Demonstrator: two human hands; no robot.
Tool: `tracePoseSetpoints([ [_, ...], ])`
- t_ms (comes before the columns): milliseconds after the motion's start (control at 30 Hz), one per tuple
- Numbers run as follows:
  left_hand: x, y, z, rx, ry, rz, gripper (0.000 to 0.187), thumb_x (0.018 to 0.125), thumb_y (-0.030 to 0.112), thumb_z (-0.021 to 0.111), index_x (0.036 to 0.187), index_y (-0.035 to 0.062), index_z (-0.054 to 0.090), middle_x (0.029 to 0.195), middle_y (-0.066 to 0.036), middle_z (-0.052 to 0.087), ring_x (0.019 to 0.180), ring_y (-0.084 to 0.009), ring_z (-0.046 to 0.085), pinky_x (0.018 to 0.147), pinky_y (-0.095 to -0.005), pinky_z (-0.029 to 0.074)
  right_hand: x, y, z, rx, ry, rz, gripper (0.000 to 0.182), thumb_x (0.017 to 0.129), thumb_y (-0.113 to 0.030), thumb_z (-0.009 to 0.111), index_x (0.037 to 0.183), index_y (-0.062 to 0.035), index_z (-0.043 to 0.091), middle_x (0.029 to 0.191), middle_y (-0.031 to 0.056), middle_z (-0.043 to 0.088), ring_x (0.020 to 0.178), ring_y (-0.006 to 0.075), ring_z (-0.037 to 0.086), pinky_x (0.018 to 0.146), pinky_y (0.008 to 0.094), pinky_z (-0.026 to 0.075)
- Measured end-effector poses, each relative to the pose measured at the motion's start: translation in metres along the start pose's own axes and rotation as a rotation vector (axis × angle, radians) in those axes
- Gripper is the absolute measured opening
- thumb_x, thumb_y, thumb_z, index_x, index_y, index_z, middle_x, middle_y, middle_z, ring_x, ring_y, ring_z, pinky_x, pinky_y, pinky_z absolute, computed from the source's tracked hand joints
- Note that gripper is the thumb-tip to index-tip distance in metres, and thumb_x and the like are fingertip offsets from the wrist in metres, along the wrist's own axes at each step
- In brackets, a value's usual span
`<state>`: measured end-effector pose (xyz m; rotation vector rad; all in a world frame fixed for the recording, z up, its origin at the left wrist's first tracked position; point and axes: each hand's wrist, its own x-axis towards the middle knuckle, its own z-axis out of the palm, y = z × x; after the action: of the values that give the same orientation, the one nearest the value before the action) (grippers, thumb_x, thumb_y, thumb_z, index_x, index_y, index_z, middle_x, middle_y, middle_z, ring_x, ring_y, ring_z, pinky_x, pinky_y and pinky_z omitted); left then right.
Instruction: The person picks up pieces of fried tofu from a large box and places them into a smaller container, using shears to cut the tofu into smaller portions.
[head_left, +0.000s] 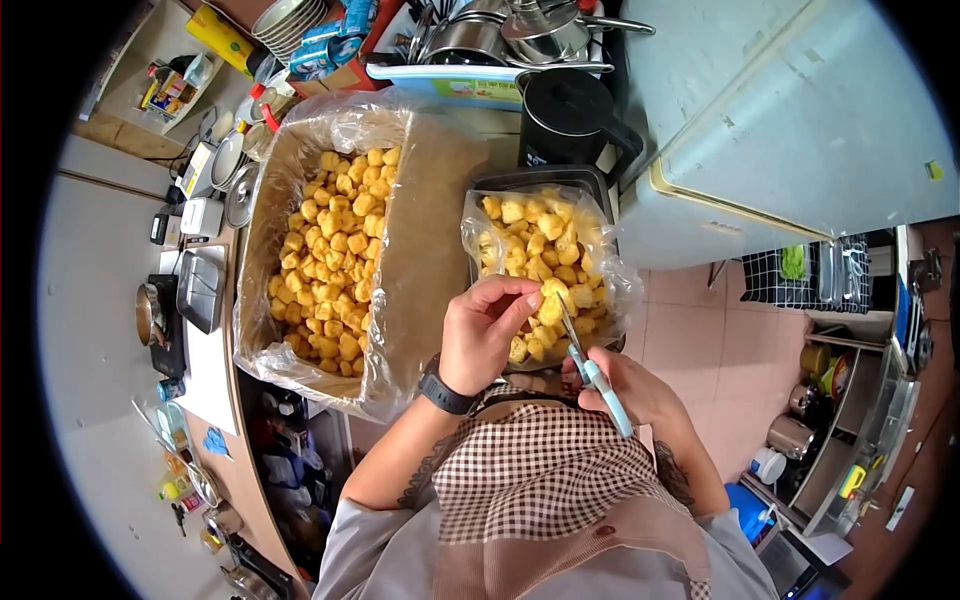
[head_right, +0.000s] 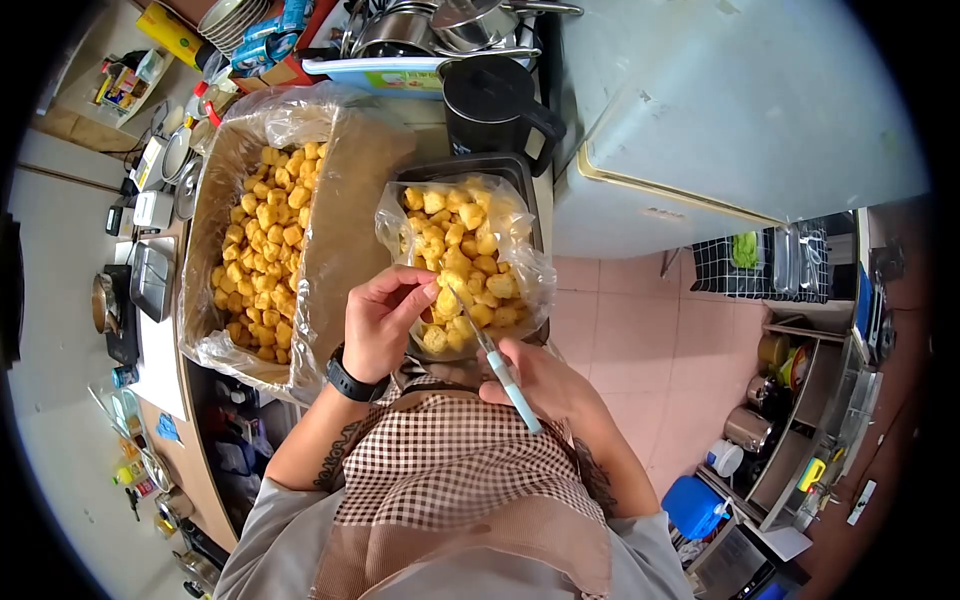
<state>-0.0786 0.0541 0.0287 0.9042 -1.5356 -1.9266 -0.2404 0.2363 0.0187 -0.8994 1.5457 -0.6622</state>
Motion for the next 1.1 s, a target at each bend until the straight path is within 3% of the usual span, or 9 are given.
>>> tracePoseSetpoints([
  [233,0.011,0.007,-0.001,0.057,0.026,-0.047,0.011,0.096,0.006,0.071,0.101,-0.0043,0.070,0.084,-0.004,0.070,0.072,-0.0081,0.064,0.065,-0.0229,0.054,0.002,-0.010,-0.001,-0.069,0.071,0.114,0.046,0.082,-0.041,0.079,0.096,0.0017,0.070,0.081,0.0144,0.070,0.075,0.0244,0.067,0.071,0.0361,0.053],
  [433,0.017,0.006,-0.008,0.195,-0.036,-0.034,0.012,0.097,0.006,0.069,0.102,-0.0045,0.069,0.082,-0.003,0.070,0.072,-0.0089,0.067,0.066,-0.0237,0.055,0.002,0.002,0.007,0.071,0.143,-0.015,0.037,0.086,-0.032,0.079,0.085,0.0035,0.067,0.070,0.0068,0.064,0.064,0.0137,0.056,0.059,0.0324,0.045],
  [567,0.023,0.004,-0.009,0.430,-0.072,0.144,0.012,0.095,0.004,0.069,0.103,-0.0050,0.071,0.083,-0.007,0.072,0.072,-0.0107,0.069,0.067,-0.0255,0.055,0.007,0.019,0.009,0.226,0.084,0.099,0.035,0.091,-0.035,0.075,0.086,-0.0024,0.063,0.074,0.0019,0.061,0.067,0.0098,0.054,0.062,0.0271,0.043],
  [667,0.028,0.012,-0.033,0.651,0.101,0.460,0.011,0.092,0.005,0.071,0.100,-0.0017,0.074,0.080,-0.011,0.073,0.068,-0.0193,0.070,0.063,-0.0305,0.055,0.000,0.017,0.013,0.210,0.215,0.173,0.043,0.089,-0.042,0.077,0.076,-0.0030,0.064,0.062,-0.0001,0.058,0.055,0.0105,0.052,0.054,0.0289,0.041],
  [733,0.026,0.024,-0.062,0.519,0.271,0.278,0.012,0.093,0.010,0.072,0.098,-0.0005,0.075,0.078,-0.009,0.072,0.065,-0.0160,0.066,0.061,-0.0299,0.053,0.000,0.031,0.010,0.103,0.215,0.238,0.049,0.091,-0.047,0.073,0.074,-0.0017,0.064,0.061,0.0015,0.060,0.055,0.0116,0.056,0.053,0.0289,0.043],
  [833,0.051,0.024,-0.144,0.609,0.425,0.273,0.015,0.095,0.012,0.071,0.099,-0.0018,0.074,0.078,-0.008,0.072,0.066,-0.0096,0.064,0.061,-0.0263,0.051,-0.004,0.035,0.008,0.106,0.218,0.250,0.049,0.092,-0.046,0.073,0.074,-0.0014,0.064,0.061,0.0027,0.061,0.055,0.0124,0.057,0.053,0.0305,0.044],
  [900,0.072,-0.005,-0.220,0.859,0.493,0.361,0.014,0.095,0.013,0.068,0.101,0.0014,0.074,0.080,-0.011,0.073,0.070,-0.0198,0.070,0.068,-0.0308,0.055,-0.008,0.044,0.011,0.171,0.258,0.223,0.044,0.092,-0.041,0.074,0.076,-0.0014,0.064,0.061,0.0008,0.059,0.055,0.0100,0.054,0.051,0.0292,0.042],
  [1000,0.089,-0.053,-0.319,1.169,0.596,0.178,0.022,0.089,0.008,0.070,0.111,0.0031,0.073,0.100,-0.014,0.075,0.087,-0.0268,0.072,0.079,-0.0356,0.057,-0.018,0.031,0.013,0.275,0.281,0.235,0.039,0.090,-0.035,0.076,0.080,0.0011,0.066,0.061,-0.0005,0.057,0.054,0.0087,0.052,0.049,0.0281,0.039],
  [1100,0.095,-0.072,-0.339,1.221,0.561,0.011,0.034,0.087,0.015,0.075,0.120,0.0055,0.071,0.114,-0.016,0.071,0.098,-0.0290,0.070,0.086,-0.0404,0.057,-0.022,0.030,0.008,0.180,0.151,0.213,0.038,0.090,-0.034,0.077,0.084,0.0027,0.067,0.061,0.0001,0.058,0.053,0.0085,0.053,0.048,0.0275,0.040],
])
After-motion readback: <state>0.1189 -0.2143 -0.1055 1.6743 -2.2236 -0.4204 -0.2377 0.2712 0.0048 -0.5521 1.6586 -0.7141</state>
